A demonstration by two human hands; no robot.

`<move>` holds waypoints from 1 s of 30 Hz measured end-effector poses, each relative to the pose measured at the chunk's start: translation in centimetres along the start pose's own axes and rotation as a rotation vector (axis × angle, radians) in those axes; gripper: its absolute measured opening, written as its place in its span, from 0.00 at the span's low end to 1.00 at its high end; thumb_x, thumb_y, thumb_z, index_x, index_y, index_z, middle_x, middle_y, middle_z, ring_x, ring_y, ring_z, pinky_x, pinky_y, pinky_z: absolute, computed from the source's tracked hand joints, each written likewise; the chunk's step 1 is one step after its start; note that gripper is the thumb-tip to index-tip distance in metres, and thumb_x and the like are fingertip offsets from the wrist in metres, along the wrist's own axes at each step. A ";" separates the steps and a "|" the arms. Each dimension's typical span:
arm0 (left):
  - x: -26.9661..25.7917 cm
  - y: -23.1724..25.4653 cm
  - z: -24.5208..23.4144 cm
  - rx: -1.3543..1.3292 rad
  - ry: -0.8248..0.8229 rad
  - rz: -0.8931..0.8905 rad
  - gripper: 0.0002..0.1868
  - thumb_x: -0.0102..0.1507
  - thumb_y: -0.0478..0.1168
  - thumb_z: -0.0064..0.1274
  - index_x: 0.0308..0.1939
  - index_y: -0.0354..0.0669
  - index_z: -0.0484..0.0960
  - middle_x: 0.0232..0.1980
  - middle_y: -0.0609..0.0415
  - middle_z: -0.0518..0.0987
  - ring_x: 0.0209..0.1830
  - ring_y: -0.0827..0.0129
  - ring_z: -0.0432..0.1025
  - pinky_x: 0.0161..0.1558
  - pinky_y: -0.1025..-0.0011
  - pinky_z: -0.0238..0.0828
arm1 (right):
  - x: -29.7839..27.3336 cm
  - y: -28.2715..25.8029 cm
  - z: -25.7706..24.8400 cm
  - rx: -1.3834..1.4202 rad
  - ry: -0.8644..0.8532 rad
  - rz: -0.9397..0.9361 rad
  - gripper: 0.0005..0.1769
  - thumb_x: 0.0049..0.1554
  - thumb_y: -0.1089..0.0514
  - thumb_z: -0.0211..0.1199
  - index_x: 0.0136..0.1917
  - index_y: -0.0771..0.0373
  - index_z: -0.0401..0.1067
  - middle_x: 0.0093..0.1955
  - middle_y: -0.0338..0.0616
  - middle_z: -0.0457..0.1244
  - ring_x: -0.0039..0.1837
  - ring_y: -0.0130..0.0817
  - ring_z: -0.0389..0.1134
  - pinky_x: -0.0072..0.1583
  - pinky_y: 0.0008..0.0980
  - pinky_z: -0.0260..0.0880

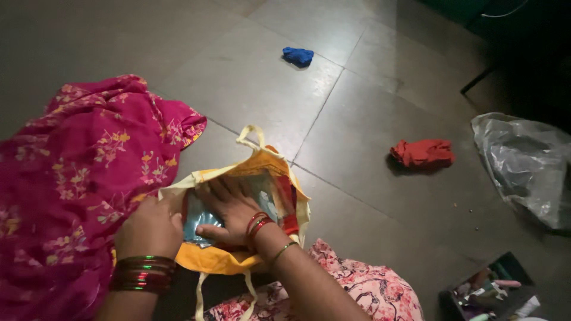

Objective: The person sits on the floor and places folded clothes one at a time into a yellow tote bag, pressing them down to fit. They then pick up a large pink floral garment and fold it by gathering and aligning its edges.

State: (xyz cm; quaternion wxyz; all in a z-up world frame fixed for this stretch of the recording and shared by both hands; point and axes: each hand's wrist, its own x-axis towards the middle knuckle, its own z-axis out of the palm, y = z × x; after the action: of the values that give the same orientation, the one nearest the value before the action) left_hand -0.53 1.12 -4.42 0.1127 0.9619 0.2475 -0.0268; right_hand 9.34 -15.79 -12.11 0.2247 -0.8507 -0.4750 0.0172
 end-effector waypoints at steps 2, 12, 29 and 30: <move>0.1 -0.2 0.3 -0.015 -0.042 -0.017 0.36 0.57 0.52 0.62 0.69 0.63 0.71 0.54 0.47 0.78 0.51 0.47 0.78 0.50 0.50 0.77 | 0.3 0.4 0.1 0.015 -0.028 0.015 0.54 0.54 0.22 0.51 0.84 0.52 0.50 0.86 0.56 0.42 0.85 0.62 0.38 0.79 0.62 0.35; -0.1 -3.2 0.2 -0.534 0.021 0.316 0.37 0.47 0.38 0.59 0.63 0.57 0.76 0.52 0.41 0.83 0.46 0.49 0.80 0.49 0.55 0.76 | 0.7 0.0 0.1 -0.017 -0.093 0.086 0.56 0.54 0.20 0.49 0.82 0.58 0.53 0.85 0.56 0.43 0.85 0.58 0.37 0.80 0.59 0.29; -2.1 -1.3 -1.8 -0.470 -0.088 0.236 0.28 0.56 0.35 0.46 0.61 0.50 0.80 0.50 0.39 0.82 0.48 0.45 0.77 0.53 0.53 0.73 | -0.8 0.5 2.8 -0.149 -0.057 0.013 0.61 0.51 0.19 0.57 0.84 0.54 0.46 0.85 0.58 0.40 0.84 0.63 0.36 0.77 0.65 0.33; -2.1 -1.4 -1.8 -0.453 -0.088 0.209 0.28 0.57 0.35 0.45 0.62 0.50 0.80 0.50 0.38 0.82 0.49 0.45 0.77 0.54 0.53 0.73 | -0.8 0.5 3.0 -0.088 -0.023 -0.008 0.62 0.52 0.20 0.56 0.85 0.55 0.45 0.85 0.60 0.40 0.84 0.64 0.35 0.78 0.64 0.34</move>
State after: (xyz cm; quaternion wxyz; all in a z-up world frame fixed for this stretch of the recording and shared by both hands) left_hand -3.00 1.76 -2.68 0.3384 0.9303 0.1415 -0.0005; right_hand 8.56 -15.56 -15.12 0.1819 -0.8575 -0.4812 0.0053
